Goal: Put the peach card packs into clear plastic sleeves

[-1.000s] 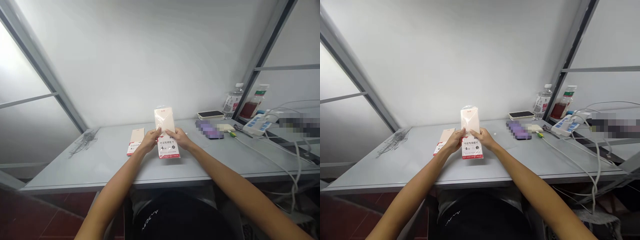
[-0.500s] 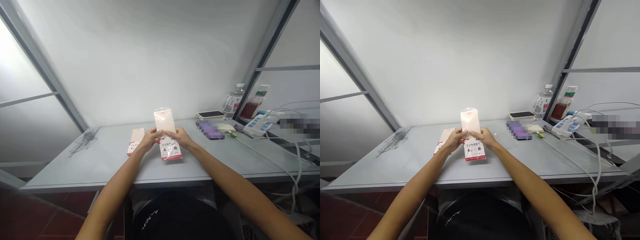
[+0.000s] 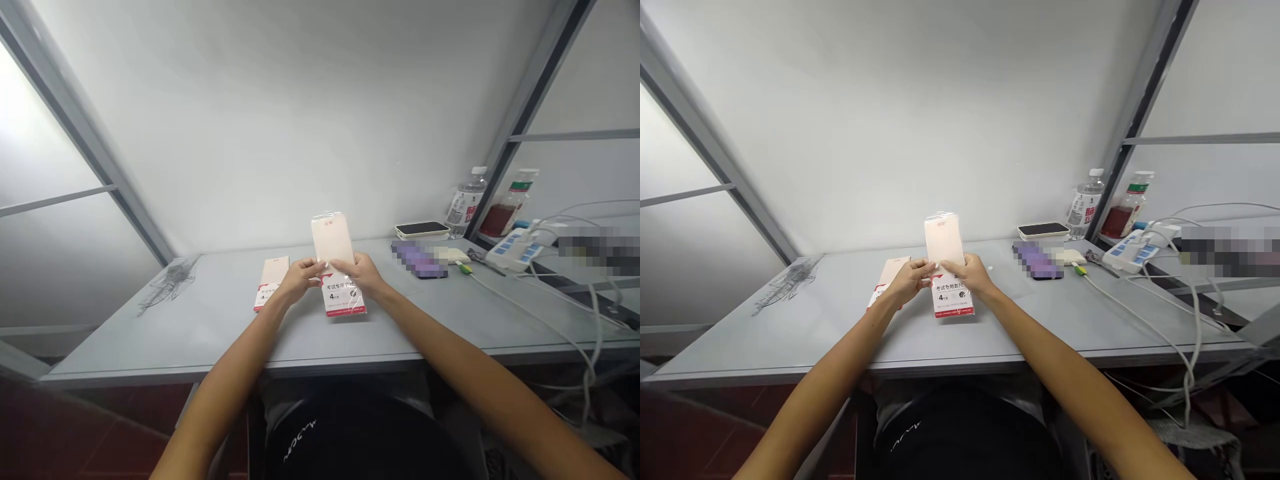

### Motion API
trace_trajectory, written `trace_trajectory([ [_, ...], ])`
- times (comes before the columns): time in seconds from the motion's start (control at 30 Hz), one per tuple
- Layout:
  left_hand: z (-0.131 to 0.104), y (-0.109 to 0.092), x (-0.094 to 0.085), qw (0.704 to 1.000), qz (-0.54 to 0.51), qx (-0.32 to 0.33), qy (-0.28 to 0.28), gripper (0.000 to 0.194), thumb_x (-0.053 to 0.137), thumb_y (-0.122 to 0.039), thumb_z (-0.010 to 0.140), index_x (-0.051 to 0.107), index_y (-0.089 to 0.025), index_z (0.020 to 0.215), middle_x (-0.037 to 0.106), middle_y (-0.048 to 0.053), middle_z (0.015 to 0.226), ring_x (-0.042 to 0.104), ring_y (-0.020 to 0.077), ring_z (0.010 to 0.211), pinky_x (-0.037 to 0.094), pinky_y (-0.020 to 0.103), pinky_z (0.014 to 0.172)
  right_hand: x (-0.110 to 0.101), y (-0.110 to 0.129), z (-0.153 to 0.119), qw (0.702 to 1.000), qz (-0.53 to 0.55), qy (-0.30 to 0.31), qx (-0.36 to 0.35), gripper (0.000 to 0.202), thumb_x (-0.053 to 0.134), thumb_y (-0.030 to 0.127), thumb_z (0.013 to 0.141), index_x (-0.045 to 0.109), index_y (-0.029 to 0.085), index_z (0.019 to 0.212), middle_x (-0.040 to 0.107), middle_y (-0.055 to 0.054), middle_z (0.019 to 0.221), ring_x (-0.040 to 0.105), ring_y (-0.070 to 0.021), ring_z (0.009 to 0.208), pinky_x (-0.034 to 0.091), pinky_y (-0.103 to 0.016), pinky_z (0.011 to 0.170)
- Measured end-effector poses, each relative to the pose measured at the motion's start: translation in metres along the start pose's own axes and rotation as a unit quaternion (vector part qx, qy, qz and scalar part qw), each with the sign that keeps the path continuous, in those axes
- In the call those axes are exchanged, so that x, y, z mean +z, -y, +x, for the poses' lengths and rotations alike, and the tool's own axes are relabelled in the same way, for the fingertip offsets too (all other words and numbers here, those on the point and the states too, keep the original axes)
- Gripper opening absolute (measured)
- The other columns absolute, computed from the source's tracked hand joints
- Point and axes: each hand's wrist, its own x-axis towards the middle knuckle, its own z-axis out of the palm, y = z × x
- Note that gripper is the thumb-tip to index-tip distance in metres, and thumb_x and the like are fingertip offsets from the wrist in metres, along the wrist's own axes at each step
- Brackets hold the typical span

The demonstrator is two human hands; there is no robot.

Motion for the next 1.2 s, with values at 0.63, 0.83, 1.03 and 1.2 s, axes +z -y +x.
trace_trajectory([
  [0.63,-0.0032,0.0016,0.0047,0.995,0.090,0.047,0.014,0.040,0.062,-0.052,0.071,0.061,-0.012,0.076,0.062,0.007,0.079,0.058,0.0169,0.074,0.046,0.032,0.066,0.0006,-0.0002,0.0009,1.000,-0.003,0.004,0.013,0.037,0.076,0.041,0.059,0.064,0.012,0.078,0.066,-0.007,0.071,0.061,-0.0183,0.060,0.047,-0.028,0.050],
  [0.83,-0.0014,0.0042,0.0049,0.994,0.092,0.051,0.002,0.039,0.059,-0.051,0.073,0.059,-0.013,0.078,0.060,0.004,0.075,0.057,0.0152,0.071,0.048,0.031,0.064,0.0014,0.0005,0.0012,1.000,-0.010,-0.003,0.010,0.038,0.075,0.042,0.059,0.064,0.011,0.078,0.067,-0.007,0.072,0.061,-0.0185,0.060,0.048,-0.029,0.051],
  [1.03,-0.0019,0.0028,0.0065,0.995,0.095,0.038,-0.016,0.040,0.062,-0.052,0.070,0.060,-0.012,0.077,0.062,0.006,0.078,0.058,0.0156,0.074,0.047,0.030,0.065,0.0010,-0.0012,0.0016,1.000,-0.029,-0.008,0.008,0.037,0.074,0.041,0.061,0.063,0.012,0.081,0.067,-0.007,0.071,0.062,-0.0195,0.061,0.048,-0.028,0.052],
  [1.2,-0.0003,0.0045,0.0063,0.997,0.071,0.030,-0.020,0.037,0.066,-0.048,0.068,0.058,-0.012,0.070,0.061,0.005,0.074,0.058,0.0150,0.071,0.047,0.033,0.069,0.0011,-0.0019,0.0012,0.999,-0.036,0.007,0.006,0.036,0.071,0.042,0.064,0.063,0.013,0.082,0.067,-0.007,0.074,0.062,-0.0195,0.063,0.048,-0.029,0.052],
])
